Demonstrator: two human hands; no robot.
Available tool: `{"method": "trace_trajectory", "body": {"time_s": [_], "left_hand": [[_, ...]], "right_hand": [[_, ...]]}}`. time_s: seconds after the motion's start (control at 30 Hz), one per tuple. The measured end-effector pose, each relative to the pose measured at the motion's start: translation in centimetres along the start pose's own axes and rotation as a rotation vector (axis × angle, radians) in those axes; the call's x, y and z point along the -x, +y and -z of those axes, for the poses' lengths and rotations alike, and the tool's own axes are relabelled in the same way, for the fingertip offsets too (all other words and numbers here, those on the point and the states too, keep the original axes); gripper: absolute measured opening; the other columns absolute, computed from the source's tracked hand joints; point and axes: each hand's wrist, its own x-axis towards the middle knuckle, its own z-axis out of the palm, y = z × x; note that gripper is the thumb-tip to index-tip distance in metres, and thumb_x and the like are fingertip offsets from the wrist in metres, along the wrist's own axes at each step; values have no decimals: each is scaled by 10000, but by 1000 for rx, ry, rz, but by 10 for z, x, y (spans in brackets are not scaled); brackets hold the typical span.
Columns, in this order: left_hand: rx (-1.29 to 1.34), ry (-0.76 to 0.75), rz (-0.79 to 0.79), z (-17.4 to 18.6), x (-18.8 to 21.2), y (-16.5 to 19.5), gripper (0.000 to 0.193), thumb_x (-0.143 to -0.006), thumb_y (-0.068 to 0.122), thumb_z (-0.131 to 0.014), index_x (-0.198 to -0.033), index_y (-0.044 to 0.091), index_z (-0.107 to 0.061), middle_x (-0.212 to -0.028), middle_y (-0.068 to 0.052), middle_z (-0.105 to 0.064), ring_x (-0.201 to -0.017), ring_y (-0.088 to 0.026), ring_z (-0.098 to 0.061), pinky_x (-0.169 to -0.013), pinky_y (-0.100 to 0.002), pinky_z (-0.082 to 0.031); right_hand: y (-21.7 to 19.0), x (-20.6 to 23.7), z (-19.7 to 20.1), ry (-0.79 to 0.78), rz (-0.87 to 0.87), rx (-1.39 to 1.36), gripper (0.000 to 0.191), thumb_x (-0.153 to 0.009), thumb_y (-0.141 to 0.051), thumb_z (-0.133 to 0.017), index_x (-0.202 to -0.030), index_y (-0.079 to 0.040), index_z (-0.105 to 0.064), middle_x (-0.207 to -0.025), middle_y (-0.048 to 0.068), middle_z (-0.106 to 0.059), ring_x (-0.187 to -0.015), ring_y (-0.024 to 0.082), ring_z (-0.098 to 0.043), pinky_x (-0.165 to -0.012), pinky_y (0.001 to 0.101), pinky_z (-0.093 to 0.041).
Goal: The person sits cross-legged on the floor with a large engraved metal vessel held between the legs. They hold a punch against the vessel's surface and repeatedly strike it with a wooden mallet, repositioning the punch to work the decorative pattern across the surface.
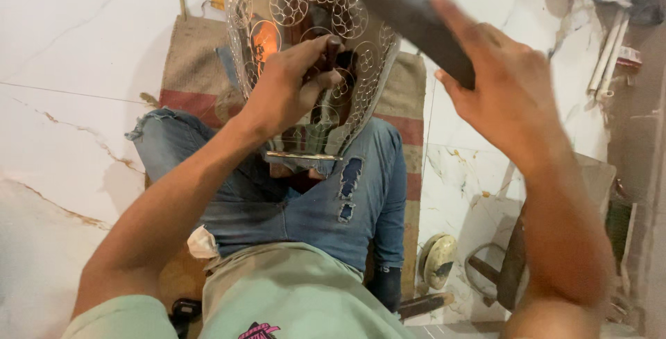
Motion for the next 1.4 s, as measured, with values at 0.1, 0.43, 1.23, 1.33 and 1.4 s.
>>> {"method": "trace_trajectory", "body": {"time_s": [0.1,0.43,1.23,1.33,1.4], "left_hand": [[-61,-127,-36,4,-12,-2,366,-932,78,-769,-1261,17,-622,-1068,-196,-696,-954,-370,-694,-809,-413,-530],[5,-704,-270,10,-57,-13,473,-884,122,-761,-1320,-12,-634,-1122,-197,-714,-1006,-399,-689,-830,-474,-526],[-6,568,191,-64,42,13,353,-1015,-6,-721,-1332,48,-575,-967,-55,-636,-847,-118,-669,-783,-273,-568],[49,571,223,-65,40,16,348,-1012,-11,-700,-1330,37,-567,-975,-64,-628,-844,-115,-676,-759,-263,-568],[38,571,230,-63,40,18,333,-1022,-12,-694,-1328,31,-569,-962,-64,-634,-837,-114,-668,-763,-264,-563]], "right_hand": [[9,12,-25,285,111,-297,833,-887,-131,-788,-1605,-186,-369,-1197,199,-697,-969,409,-701,-804,474,-574],[-34,72,-142,496,-287,-568,830,-881,-50,-791,-1598,-136,-380,-1078,199,-682,-928,334,-688,-777,421,-557],[-8,18,-27,19,33,278,913,-909,-30,-689,-1649,-384,-289,-927,153,-660,-699,315,-706,-542,445,-573],[-21,-10,14,380,296,-272,786,-961,-132,-702,-1584,-255,-238,-1008,166,-664,-808,393,-686,-667,489,-559],[-28,-18,37,107,270,79,876,-936,-65,-678,-1633,-376,-247,-950,135,-651,-721,343,-696,-602,463,-562]]}}
